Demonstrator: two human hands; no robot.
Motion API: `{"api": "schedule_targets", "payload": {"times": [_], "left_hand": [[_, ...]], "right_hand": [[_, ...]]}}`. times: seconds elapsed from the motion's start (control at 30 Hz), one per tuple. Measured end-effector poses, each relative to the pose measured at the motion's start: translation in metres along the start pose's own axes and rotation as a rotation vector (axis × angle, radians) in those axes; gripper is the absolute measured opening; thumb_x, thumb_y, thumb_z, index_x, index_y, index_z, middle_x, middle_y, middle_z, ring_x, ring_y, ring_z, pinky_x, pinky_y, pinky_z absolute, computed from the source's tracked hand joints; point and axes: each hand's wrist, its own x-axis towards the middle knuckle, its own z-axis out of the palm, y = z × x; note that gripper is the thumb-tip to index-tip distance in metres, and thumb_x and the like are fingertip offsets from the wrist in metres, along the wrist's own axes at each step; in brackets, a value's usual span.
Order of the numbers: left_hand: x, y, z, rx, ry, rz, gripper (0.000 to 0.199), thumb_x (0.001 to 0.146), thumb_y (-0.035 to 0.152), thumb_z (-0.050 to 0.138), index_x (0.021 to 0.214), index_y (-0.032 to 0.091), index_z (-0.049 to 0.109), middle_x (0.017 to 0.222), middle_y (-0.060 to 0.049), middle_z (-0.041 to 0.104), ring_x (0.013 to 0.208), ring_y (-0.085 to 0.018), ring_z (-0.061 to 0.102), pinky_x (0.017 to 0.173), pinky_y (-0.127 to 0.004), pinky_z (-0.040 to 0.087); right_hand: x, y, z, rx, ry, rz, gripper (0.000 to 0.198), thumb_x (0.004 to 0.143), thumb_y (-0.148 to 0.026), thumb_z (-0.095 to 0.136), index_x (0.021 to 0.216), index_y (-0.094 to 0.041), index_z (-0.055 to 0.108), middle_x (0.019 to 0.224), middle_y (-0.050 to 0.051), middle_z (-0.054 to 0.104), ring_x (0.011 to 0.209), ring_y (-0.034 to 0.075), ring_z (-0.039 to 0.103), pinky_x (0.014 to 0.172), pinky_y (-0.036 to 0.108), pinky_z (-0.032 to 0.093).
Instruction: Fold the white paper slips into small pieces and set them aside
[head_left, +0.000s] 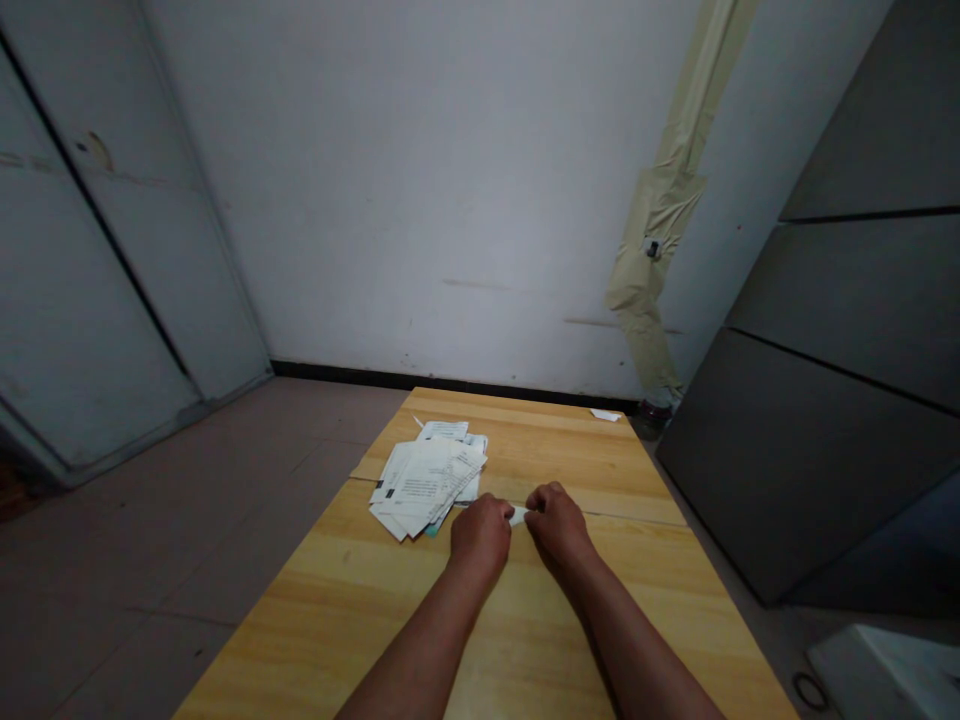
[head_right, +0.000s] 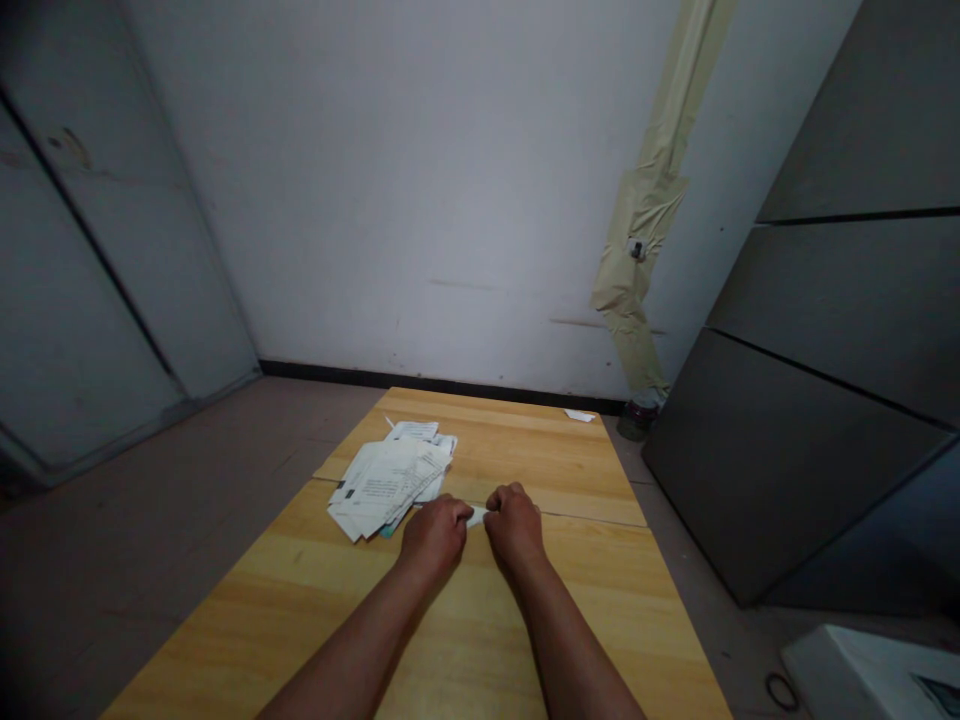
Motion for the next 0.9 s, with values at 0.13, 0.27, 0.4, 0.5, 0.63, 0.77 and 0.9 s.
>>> {"api": "schedule_targets", "payload": {"times": [0.13,0.27,0.4,0.5,0.63,0.77,0.9], "left_hand": [[0.0,-0.003,0.001,0.004,0.021,0.02,0.032,0.085,0.014,0.047,0.09,0.028,0.076,0.098,-0.006,0.069,0.091,-0.02,0.067,0.07,-0.027,0.043],[-0.001,-0.004,0.003,-0.002,0.03,0.028,0.031,0.086,0.016,0.048,0.093,0.029,0.075,0.098,-0.006,0.069,0.092,-0.02,0.066,0.07,-0.027,0.043],[-0.001,-0.004,0.005,-0.013,0.047,0.031,0.026,0.089,0.026,0.049,0.092,0.027,0.075,0.099,-0.006,0.068,0.092,-0.02,0.066,0.071,-0.027,0.044],[-0.002,-0.004,0.006,-0.003,0.05,0.05,0.024,0.088,0.031,0.052,0.091,0.026,0.074,0.098,-0.006,0.068,0.089,-0.02,0.066,0.07,-0.027,0.044],[-0.001,-0.004,0.006,-0.006,0.037,0.045,0.023,0.087,0.026,0.051,0.091,0.027,0.074,0.097,-0.005,0.068,0.088,-0.019,0.066,0.069,-0.027,0.043],[-0.001,-0.005,0.005,-0.026,0.035,0.05,0.026,0.087,0.021,0.05,0.093,0.028,0.074,0.098,-0.004,0.068,0.09,-0.018,0.066,0.071,-0.027,0.043],[-0.003,-0.006,0.006,-0.052,0.046,0.048,0.027,0.088,0.019,0.05,0.102,0.03,0.072,0.103,-0.003,0.068,0.095,-0.018,0.065,0.074,-0.025,0.043]], "right_hand": [[-0.002,-0.002,-0.003,0.008,-0.001,-0.041,0.014,0.071,-0.008,0.054,0.074,-0.018,0.063,0.085,0.002,0.06,0.08,0.015,0.055,0.068,0.024,0.033],[-0.007,-0.009,-0.004,-0.036,0.012,-0.04,0.005,0.073,-0.023,0.065,0.074,-0.018,0.063,0.085,0.004,0.06,0.077,0.018,0.055,0.067,0.026,0.032],[-0.008,-0.013,-0.003,-0.084,0.032,-0.052,0.009,0.07,-0.022,0.069,0.077,-0.018,0.064,0.087,0.004,0.061,0.082,0.019,0.055,0.069,0.026,0.032],[-0.006,-0.008,-0.002,-0.058,0.016,-0.051,0.011,0.071,-0.017,0.064,0.082,-0.019,0.065,0.089,0.003,0.061,0.082,0.017,0.055,0.07,0.025,0.032],[-0.002,-0.001,-0.001,-0.031,-0.006,-0.046,0.015,0.071,-0.01,0.058,0.081,-0.018,0.064,0.088,0.003,0.06,0.08,0.016,0.055,0.069,0.024,0.033],[-0.002,0.003,-0.002,-0.043,0.0,-0.071,0.02,0.071,-0.007,0.055,0.085,-0.018,0.065,0.091,0.004,0.06,0.082,0.016,0.056,0.072,0.024,0.035],[-0.006,0.003,-0.003,-0.03,-0.017,-0.138,0.019,0.074,-0.012,0.058,0.09,-0.02,0.065,0.099,0.004,0.061,0.087,0.017,0.057,0.075,0.025,0.036]]}}
